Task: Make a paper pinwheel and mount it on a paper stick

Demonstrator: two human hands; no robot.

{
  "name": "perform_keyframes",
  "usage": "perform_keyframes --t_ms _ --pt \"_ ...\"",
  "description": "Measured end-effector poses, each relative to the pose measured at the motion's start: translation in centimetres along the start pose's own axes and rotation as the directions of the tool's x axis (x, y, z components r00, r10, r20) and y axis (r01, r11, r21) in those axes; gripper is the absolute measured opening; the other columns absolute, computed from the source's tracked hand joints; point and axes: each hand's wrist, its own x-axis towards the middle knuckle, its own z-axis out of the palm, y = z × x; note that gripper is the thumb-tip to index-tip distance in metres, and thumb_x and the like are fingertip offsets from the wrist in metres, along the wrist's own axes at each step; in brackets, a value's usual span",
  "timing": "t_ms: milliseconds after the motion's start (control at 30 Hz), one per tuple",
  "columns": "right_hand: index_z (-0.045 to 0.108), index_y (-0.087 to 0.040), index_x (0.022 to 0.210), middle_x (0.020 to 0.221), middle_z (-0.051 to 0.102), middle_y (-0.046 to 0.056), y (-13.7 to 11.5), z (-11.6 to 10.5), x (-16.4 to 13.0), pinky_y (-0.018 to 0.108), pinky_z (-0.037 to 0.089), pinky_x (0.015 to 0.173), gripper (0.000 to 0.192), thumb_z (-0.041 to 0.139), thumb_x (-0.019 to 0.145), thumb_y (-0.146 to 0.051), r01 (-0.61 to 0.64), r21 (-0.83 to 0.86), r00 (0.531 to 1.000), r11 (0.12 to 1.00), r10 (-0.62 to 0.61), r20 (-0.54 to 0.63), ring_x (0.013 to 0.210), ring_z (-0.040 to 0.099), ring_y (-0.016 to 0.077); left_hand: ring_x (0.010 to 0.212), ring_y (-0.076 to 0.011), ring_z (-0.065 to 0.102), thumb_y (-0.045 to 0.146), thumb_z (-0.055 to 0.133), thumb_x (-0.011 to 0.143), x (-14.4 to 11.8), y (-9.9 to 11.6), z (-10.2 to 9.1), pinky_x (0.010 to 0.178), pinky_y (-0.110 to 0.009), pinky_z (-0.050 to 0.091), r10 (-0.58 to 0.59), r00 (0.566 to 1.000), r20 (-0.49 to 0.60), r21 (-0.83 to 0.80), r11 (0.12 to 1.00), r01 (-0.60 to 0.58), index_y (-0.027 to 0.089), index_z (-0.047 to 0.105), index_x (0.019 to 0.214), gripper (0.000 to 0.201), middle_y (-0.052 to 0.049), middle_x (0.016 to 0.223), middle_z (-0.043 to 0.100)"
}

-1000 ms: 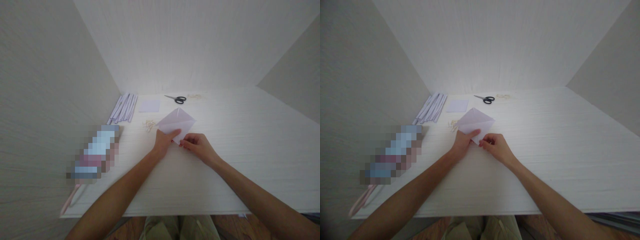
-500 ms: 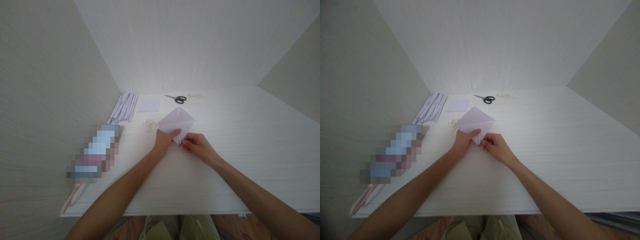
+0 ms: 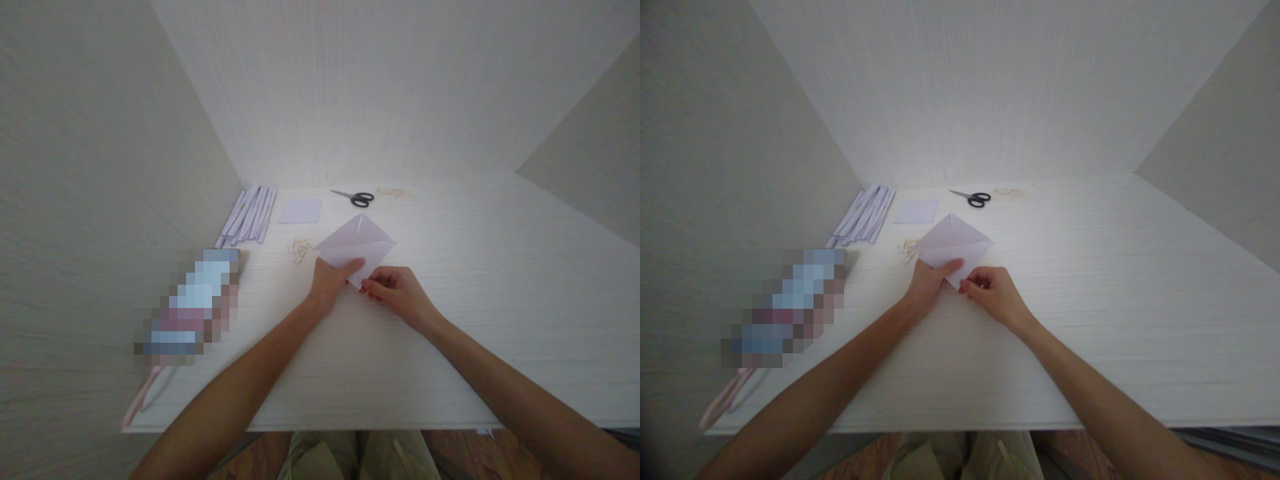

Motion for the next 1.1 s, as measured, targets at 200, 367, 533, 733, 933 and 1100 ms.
perform_keyframes --t_ms 200,367,533,733,933,1100 --pt "0.060 -0.013 0.064 0.051 0.053 -0.001 0.25 0.02 0.14 0.021 0.031 0.043 0.017 0.053 0.065 -0.029 -0.011 0.011 1.000 1.000 0.011 -0.019 0.044 0.043 0.0077 0.051 -0.0101 0.051 0.027 0.068 0.051 -0.33 0.61 0.25 0.049 -0.023 0.043 -0.012 1.000 -0.005 -0.012 1.000 0.012 0.012 0.060 0.071 0.026 -0.001 0.062 0.060" --pt "0.060 -0.013 0.064 0.052 0.054 0.000 0.26 0.08 0.18 0.020 0.032 0.042 0.017 0.053 0.065 -0.028 0.009 -0.007 0.999 1.000 -0.009 -0.037 0.045 0.043 0.0077 0.052 -0.0108 0.052 0.026 0.068 0.051 -0.37 0.71 0.30 0.049 -0.023 0.043 -0.023 0.999 -0.022 -0.007 1.000 0.023 0.011 0.061 0.071 0.026 -0.002 0.063 0.061" --pt "0.060 -0.013 0.060 0.050 0.053 0.000 0.26 0.25 0.15 0.020 0.031 0.041 0.017 0.052 0.064 -0.027 0.018 -0.038 0.997 0.999 -0.021 -0.073 0.044 0.043 0.0080 0.055 -0.0113 0.054 0.027 0.068 0.052 -0.39 0.68 0.18 0.052 -0.024 0.044 -0.004 1.000 0.005 -0.004 1.000 0.004 0.011 0.061 0.074 0.028 -0.003 0.066 0.062" --pt "0.057 -0.012 0.058 0.052 0.054 0.001 -0.16 0.63 0.03 0.021 0.030 0.041 0.014 0.052 0.061 -0.025 0.008 -0.037 0.993 0.999 -0.012 -0.117 0.045 0.042 0.0086 0.059 -0.0120 0.056 0.026 0.068 0.052 -0.51 0.74 0.24 0.055 -0.024 0.046 -0.004 1.000 0.011 -0.003 1.000 0.004 0.012 0.062 0.076 0.029 -0.003 0.070 0.064" --pt "0.059 -0.012 0.062 0.052 0.054 0.000 -0.03 0.46 0.15 0.021 0.032 0.043 0.013 0.053 0.061 -0.023 0.014 0.018 0.994 1.000 -0.012 -0.110 0.046 0.043 0.0085 0.052 -0.0108 0.053 0.028 0.068 0.051 -0.49 0.58 0.27 0.048 -0.022 0.043 -0.032 0.999 0.011 -0.001 0.999 0.032 0.012 0.061 0.069 0.025 -0.002 0.062 0.061" --pt "0.060 -0.013 0.066 0.053 0.055 -0.001 0.04 -0.03 0.15 0.022 0.036 0.047 0.012 0.054 0.061 -0.022 0.000 0.158 1.000 0.987 0.003 -0.021 0.047 0.046 0.0087 0.054 -0.0108 0.053 0.029 0.068 0.052 -0.26 0.25 0.18 0.050 -0.023 0.043 0.009 1.000 -0.017 -0.019 1.000 -0.010 0.012 0.061 0.070 0.025 -0.002 0.063 0.061"
